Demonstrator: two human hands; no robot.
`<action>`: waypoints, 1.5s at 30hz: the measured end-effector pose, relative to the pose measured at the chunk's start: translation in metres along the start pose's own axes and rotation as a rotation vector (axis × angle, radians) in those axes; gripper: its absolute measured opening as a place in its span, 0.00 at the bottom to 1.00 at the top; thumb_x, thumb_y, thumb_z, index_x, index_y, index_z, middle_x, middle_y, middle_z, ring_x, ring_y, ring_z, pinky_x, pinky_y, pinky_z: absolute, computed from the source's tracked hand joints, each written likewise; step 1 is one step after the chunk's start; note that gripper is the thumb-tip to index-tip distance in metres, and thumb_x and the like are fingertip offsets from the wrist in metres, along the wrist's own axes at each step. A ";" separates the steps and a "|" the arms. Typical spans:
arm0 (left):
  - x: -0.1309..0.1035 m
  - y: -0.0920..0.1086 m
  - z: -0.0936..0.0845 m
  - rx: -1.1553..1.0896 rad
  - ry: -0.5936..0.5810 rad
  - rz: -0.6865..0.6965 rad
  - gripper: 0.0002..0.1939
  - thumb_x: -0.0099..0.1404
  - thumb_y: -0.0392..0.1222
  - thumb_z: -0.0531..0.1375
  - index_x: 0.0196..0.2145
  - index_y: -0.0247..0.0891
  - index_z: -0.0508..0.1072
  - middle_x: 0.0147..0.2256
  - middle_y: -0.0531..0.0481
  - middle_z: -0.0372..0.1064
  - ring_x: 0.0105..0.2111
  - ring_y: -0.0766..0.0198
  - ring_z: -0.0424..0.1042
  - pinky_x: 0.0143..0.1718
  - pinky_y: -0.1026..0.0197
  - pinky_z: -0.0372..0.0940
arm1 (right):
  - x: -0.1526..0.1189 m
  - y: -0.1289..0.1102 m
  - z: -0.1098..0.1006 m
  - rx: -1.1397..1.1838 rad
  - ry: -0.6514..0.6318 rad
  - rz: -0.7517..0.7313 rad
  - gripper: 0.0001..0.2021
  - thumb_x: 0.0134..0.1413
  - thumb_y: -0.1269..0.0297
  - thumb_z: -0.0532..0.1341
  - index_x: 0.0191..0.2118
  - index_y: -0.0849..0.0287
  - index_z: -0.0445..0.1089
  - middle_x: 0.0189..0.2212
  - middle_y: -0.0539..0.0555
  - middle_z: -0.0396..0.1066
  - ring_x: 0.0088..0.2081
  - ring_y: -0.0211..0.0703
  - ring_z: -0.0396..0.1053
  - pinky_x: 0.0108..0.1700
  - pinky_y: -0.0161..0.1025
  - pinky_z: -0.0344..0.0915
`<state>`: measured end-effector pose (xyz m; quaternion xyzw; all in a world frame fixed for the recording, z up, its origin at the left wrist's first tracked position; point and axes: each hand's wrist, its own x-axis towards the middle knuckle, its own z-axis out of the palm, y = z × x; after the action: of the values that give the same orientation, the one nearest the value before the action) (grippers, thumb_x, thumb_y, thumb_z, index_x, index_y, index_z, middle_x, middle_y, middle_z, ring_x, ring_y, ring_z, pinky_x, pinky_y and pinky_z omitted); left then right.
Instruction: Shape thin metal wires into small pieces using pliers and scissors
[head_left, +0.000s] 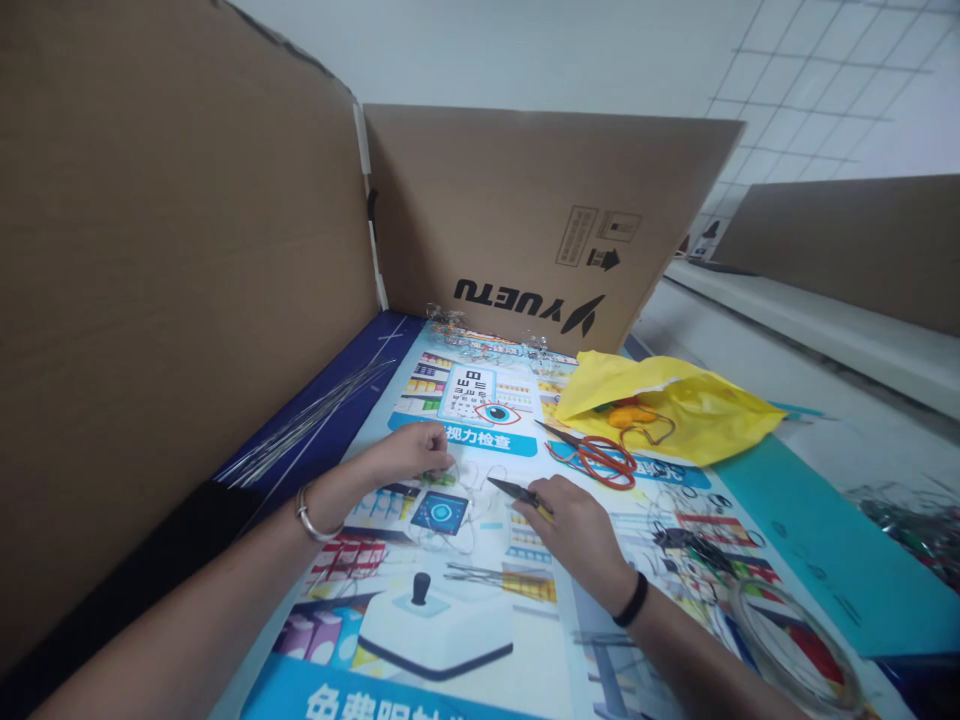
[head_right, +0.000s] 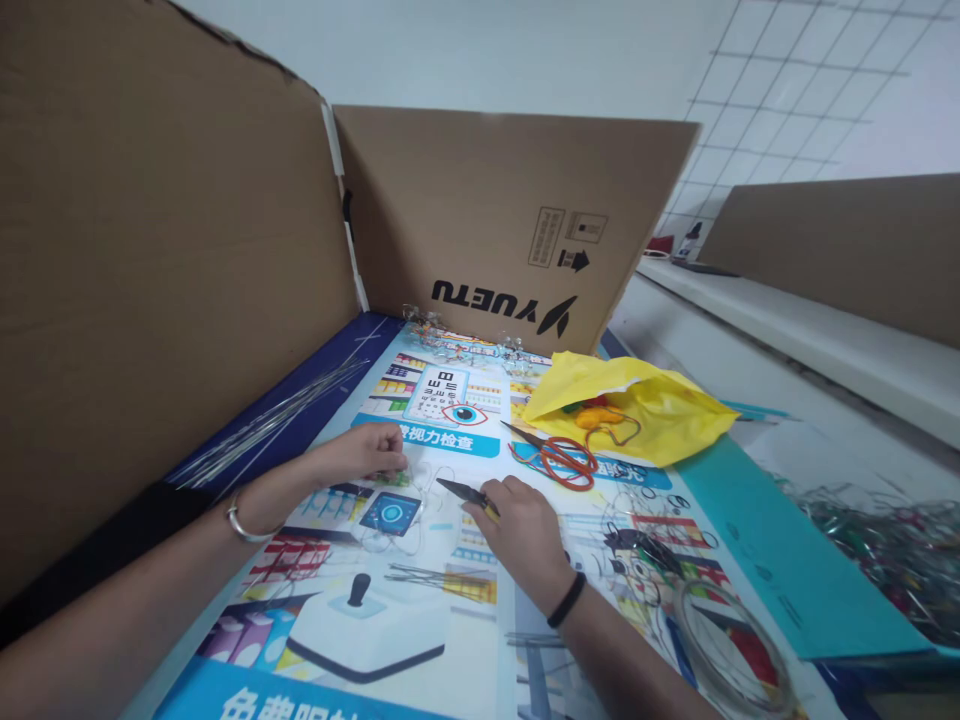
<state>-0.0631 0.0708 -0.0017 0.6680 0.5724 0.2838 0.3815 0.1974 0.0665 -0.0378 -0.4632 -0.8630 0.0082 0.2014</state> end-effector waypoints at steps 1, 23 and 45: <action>-0.002 0.004 0.002 -0.057 -0.026 -0.042 0.09 0.53 0.46 0.58 0.24 0.38 0.64 0.19 0.54 0.68 0.18 0.68 0.64 0.18 0.68 0.54 | 0.000 0.000 0.000 0.006 0.001 0.004 0.11 0.55 0.55 0.56 0.34 0.57 0.67 0.28 0.51 0.67 0.33 0.40 0.65 0.36 0.34 0.56; -0.013 0.027 0.024 -0.350 -0.204 -0.084 0.11 0.56 0.45 0.57 0.27 0.38 0.58 0.22 0.51 0.72 0.20 0.66 0.71 0.16 0.69 0.56 | -0.001 -0.005 -0.014 -0.354 0.185 -0.162 0.09 0.48 0.57 0.62 0.30 0.56 0.67 0.26 0.52 0.61 0.31 0.43 0.55 0.34 0.40 0.46; -0.011 0.019 0.029 -0.530 -0.246 -0.082 0.12 0.52 0.43 0.62 0.32 0.37 0.64 0.21 0.56 0.66 0.20 0.71 0.64 0.21 0.67 0.52 | 0.000 0.004 -0.004 -0.086 0.170 -0.059 0.08 0.51 0.58 0.60 0.32 0.57 0.68 0.27 0.51 0.64 0.33 0.41 0.62 0.37 0.35 0.53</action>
<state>-0.0306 0.0531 -0.0011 0.5506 0.4546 0.3247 0.6203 0.2019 0.0679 -0.0351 -0.4449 -0.8556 -0.0740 0.2540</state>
